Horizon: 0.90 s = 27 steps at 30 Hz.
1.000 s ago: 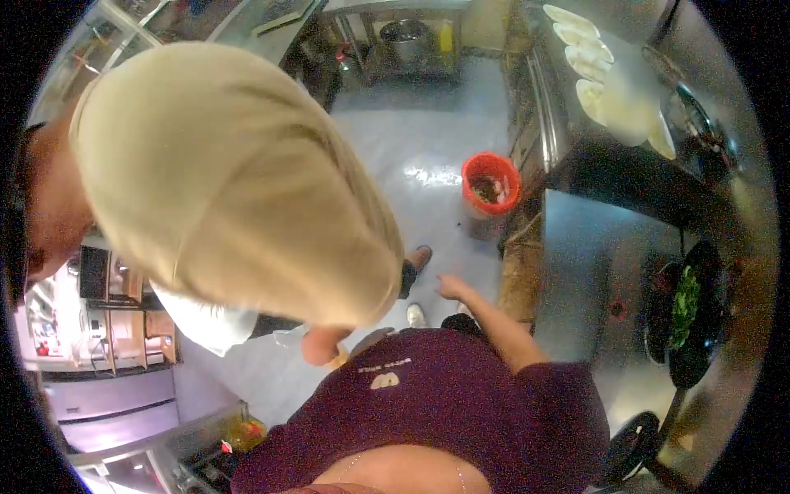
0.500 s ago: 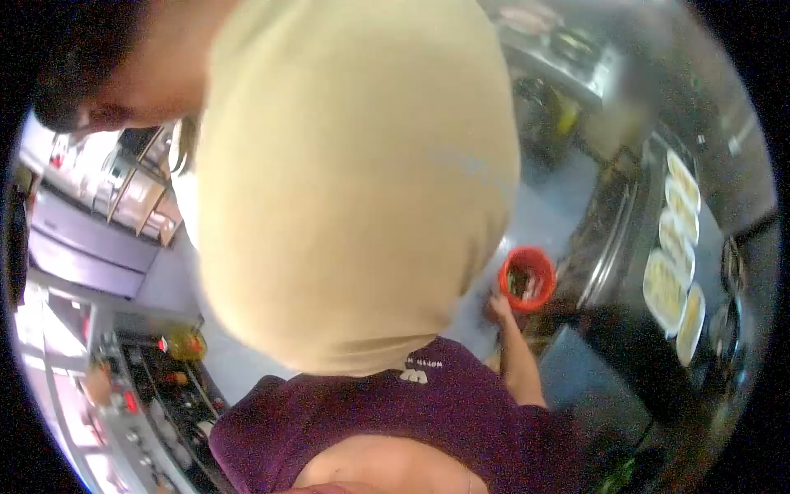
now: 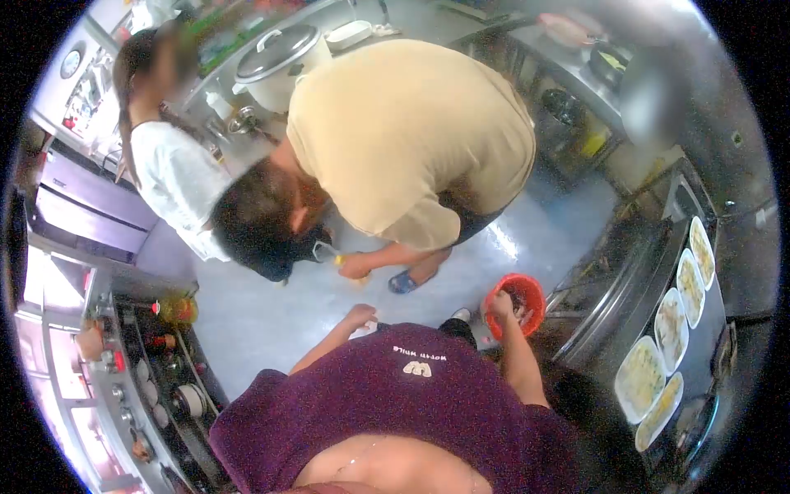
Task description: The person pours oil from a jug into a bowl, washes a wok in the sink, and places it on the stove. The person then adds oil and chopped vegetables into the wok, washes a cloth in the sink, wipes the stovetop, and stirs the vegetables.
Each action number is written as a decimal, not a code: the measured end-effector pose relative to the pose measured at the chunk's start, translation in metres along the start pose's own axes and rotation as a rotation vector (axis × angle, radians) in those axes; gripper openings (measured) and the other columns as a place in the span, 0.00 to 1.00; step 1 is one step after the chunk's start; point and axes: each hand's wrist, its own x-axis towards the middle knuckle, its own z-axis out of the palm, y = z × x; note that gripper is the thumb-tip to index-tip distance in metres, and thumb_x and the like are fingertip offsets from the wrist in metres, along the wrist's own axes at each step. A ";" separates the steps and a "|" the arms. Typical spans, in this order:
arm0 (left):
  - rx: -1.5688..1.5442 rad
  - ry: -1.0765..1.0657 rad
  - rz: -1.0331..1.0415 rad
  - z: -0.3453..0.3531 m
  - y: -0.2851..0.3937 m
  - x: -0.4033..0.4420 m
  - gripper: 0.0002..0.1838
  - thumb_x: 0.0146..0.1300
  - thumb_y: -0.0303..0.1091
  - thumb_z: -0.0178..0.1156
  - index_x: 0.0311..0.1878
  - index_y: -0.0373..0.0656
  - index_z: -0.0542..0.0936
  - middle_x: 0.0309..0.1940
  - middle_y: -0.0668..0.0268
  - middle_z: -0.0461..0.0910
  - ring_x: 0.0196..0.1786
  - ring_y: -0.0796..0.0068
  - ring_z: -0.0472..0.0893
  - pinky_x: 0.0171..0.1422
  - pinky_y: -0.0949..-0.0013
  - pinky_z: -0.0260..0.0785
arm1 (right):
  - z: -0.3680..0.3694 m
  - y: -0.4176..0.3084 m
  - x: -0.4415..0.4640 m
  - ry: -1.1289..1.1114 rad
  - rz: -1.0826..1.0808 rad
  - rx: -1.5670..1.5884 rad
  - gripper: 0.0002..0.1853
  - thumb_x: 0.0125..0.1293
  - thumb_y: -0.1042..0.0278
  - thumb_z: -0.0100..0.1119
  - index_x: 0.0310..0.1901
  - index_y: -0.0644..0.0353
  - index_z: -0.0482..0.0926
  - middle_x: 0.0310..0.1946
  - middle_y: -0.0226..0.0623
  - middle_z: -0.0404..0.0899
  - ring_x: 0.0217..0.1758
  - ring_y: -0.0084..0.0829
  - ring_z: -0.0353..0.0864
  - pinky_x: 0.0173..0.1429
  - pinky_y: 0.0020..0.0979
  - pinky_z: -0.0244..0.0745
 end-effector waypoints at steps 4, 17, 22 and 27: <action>-0.379 0.088 -0.327 0.021 0.072 0.015 0.11 0.51 0.40 0.52 0.29 0.41 0.76 0.23 0.64 0.75 0.23 0.72 0.74 0.21 0.68 0.64 | -0.052 0.008 0.083 0.064 -0.174 -0.267 0.13 0.51 0.68 0.47 0.36 0.65 0.73 0.27 0.46 0.76 0.30 0.37 0.76 0.35 0.34 0.71; 0.080 -0.574 0.306 0.127 0.406 0.217 0.23 0.59 0.47 0.47 0.46 0.35 0.71 0.33 0.63 0.76 0.35 0.76 0.75 0.39 0.71 0.69 | -0.129 -0.029 0.085 0.355 0.034 -0.315 0.19 0.51 0.64 0.46 0.46 0.62 0.69 0.38 0.52 0.75 0.44 0.46 0.74 0.49 0.38 0.66; -0.119 -0.751 0.368 0.179 0.577 0.276 0.18 0.58 0.46 0.50 0.42 0.41 0.73 0.32 0.63 0.76 0.32 0.73 0.77 0.34 0.71 0.71 | -0.153 -0.048 0.063 0.505 -0.109 -0.210 0.19 0.53 0.64 0.48 0.45 0.66 0.69 0.38 0.54 0.74 0.44 0.46 0.74 0.48 0.36 0.67; -0.123 -0.717 0.331 0.192 0.699 0.337 0.17 0.61 0.44 0.44 0.48 0.44 0.71 0.41 0.65 0.74 0.39 0.75 0.74 0.46 0.68 0.67 | -0.189 -0.047 0.051 0.694 -0.193 -0.095 0.19 0.53 0.66 0.48 0.46 0.66 0.69 0.30 0.49 0.76 0.34 0.40 0.76 0.39 0.34 0.70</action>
